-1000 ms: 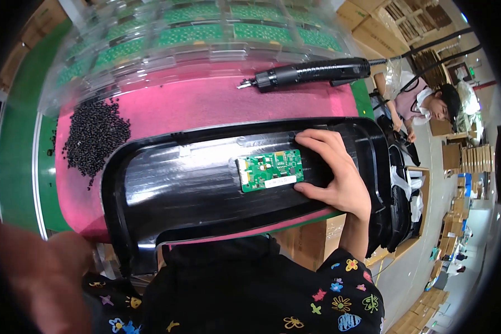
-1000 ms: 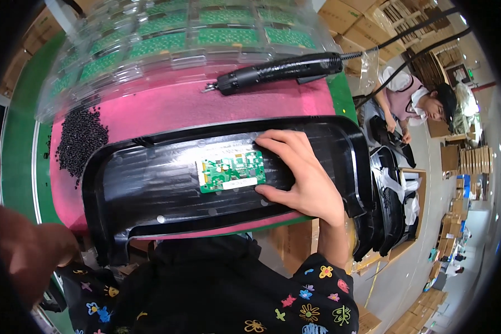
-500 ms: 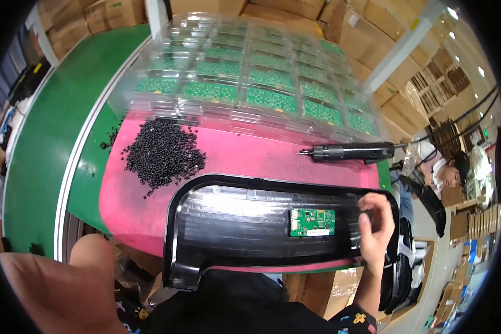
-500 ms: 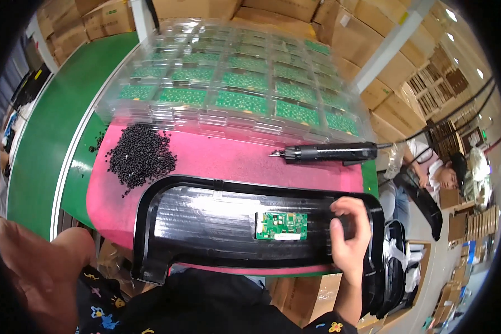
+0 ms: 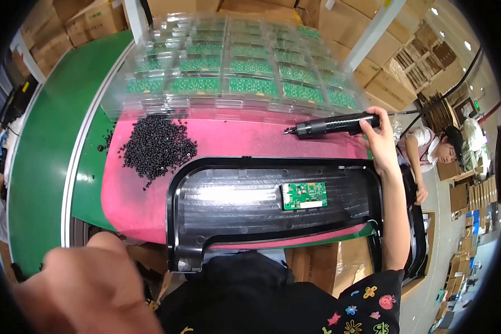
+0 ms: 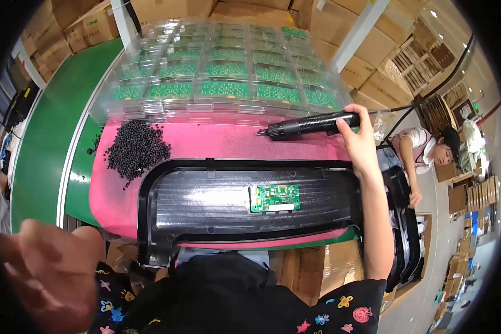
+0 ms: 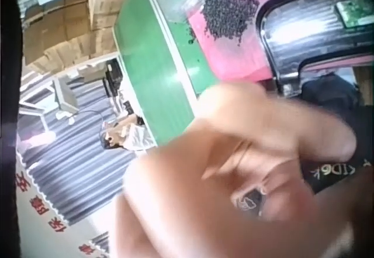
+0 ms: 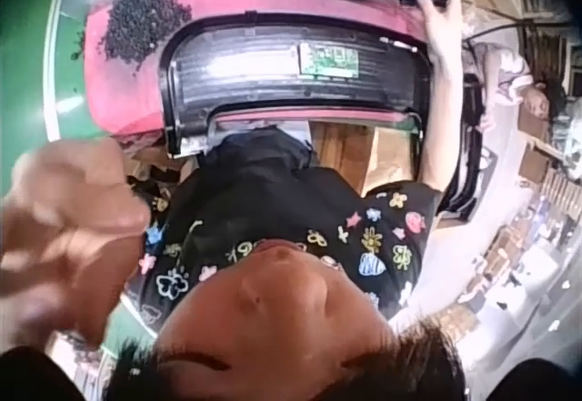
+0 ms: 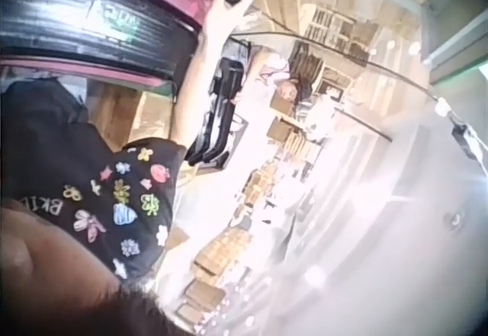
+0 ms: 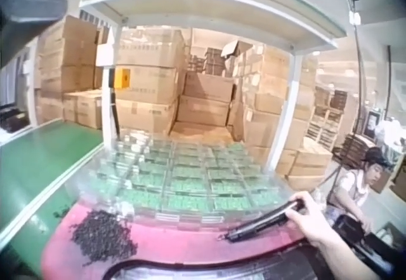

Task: Assembling electronic components by mounting circuit boards into plastic housings and securing them with screws.

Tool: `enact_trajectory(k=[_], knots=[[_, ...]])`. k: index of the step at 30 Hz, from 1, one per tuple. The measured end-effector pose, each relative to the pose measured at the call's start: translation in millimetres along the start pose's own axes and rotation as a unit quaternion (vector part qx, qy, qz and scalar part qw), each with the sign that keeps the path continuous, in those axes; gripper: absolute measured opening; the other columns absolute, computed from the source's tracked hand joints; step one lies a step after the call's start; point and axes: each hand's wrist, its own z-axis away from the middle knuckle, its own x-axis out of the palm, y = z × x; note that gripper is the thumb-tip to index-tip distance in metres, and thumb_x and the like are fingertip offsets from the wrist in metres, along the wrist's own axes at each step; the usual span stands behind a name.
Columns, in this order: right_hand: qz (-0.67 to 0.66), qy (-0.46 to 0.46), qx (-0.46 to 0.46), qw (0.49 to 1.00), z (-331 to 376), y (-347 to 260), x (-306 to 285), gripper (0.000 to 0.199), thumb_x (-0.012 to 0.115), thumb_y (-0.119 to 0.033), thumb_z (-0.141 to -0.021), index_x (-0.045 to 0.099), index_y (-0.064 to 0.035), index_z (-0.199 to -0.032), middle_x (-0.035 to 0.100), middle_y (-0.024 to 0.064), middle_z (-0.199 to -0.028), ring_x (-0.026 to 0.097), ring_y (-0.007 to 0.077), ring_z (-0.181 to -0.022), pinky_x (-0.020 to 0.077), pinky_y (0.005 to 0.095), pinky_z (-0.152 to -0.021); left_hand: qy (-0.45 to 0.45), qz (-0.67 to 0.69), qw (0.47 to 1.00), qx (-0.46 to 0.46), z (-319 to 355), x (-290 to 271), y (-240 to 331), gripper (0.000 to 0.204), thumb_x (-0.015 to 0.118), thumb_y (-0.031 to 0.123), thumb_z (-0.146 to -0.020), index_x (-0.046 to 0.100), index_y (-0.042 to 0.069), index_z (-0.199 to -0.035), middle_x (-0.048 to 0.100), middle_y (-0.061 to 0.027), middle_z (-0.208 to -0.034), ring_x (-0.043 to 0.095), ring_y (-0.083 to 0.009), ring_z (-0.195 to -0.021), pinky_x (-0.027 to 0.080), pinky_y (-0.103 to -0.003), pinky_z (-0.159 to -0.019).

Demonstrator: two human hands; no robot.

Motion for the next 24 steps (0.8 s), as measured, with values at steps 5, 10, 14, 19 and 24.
enact_trajectory(k=[5,10,14,19,24], knots=[[-0.207,0.114,-0.276,0.932,13,-24,61,0.054,0.061,-0.002,-0.093,0.027,-0.0043,-0.135,0.050,0.0141,-0.124,0.056,0.0217,-0.112,0.0481,0.0321,-0.094,-0.010,0.027,1.000,-0.008,-42,23,-34,0.025,0.061,0.001,-0.079,0.058,0.003,-0.104,0.059,-0.0087,-0.098,0.059,-0.0225,-0.084,0.050,-0.029,-0.068],[-0.321,-0.208,-0.098,0.919,16,-34,89,0.042,0.054,-0.023,-0.101,0.038,-0.0014,-0.134,0.057,0.0143,-0.119,0.056,0.0261,-0.113,0.0430,0.0397,-0.100,-0.236,-0.053,0.969,-0.043,-41,64,-79,0.025,0.068,0.010,-0.083,0.060,0.002,-0.105,0.061,-0.0120,-0.098,0.062,-0.0291,-0.092,0.052,-0.038,-0.079],[-0.455,-0.164,-0.182,0.856,26,-49,87,0.043,0.047,-0.036,-0.103,0.041,-0.0039,-0.132,0.052,0.0093,-0.108,0.051,0.0218,-0.102,0.0420,0.0427,-0.099,-0.210,-0.111,0.969,-0.065,-27,73,-82,0.031,0.076,0.017,-0.077,0.061,0.002,-0.101,0.061,-0.0112,-0.097,0.061,-0.0302,-0.093,0.052,-0.039,-0.077],[-0.587,-0.186,-0.145,0.775,58,-70,72,0.048,0.045,-0.042,-0.102,0.041,-0.0051,-0.134,0.047,0.0049,-0.109,0.047,0.0198,-0.103,0.0364,0.0452,-0.102,-0.172,-0.068,0.983,-0.017,-24,74,-84,0.029,0.080,0.017,-0.073,0.062,0.002,-0.090,0.061,-0.0089,-0.082,0.062,-0.0281,-0.077,0.052,-0.037,-0.064],[-0.597,-0.203,-0.188,0.753,73,-74,68,0.051,0.041,-0.040,-0.102,0.038,-0.0025,-0.137,0.044,0.0021,-0.097,0.044,0.0165,-0.092,0.0314,0.0448,-0.096,-0.164,-0.029,0.986,0.026,-22,77,-80,0.023,0.077,0.009,-0.073,0.061,0.002,-0.088,0.059,-0.0090,-0.080,0.060,-0.0282,-0.070,0.050,-0.037,-0.057]])
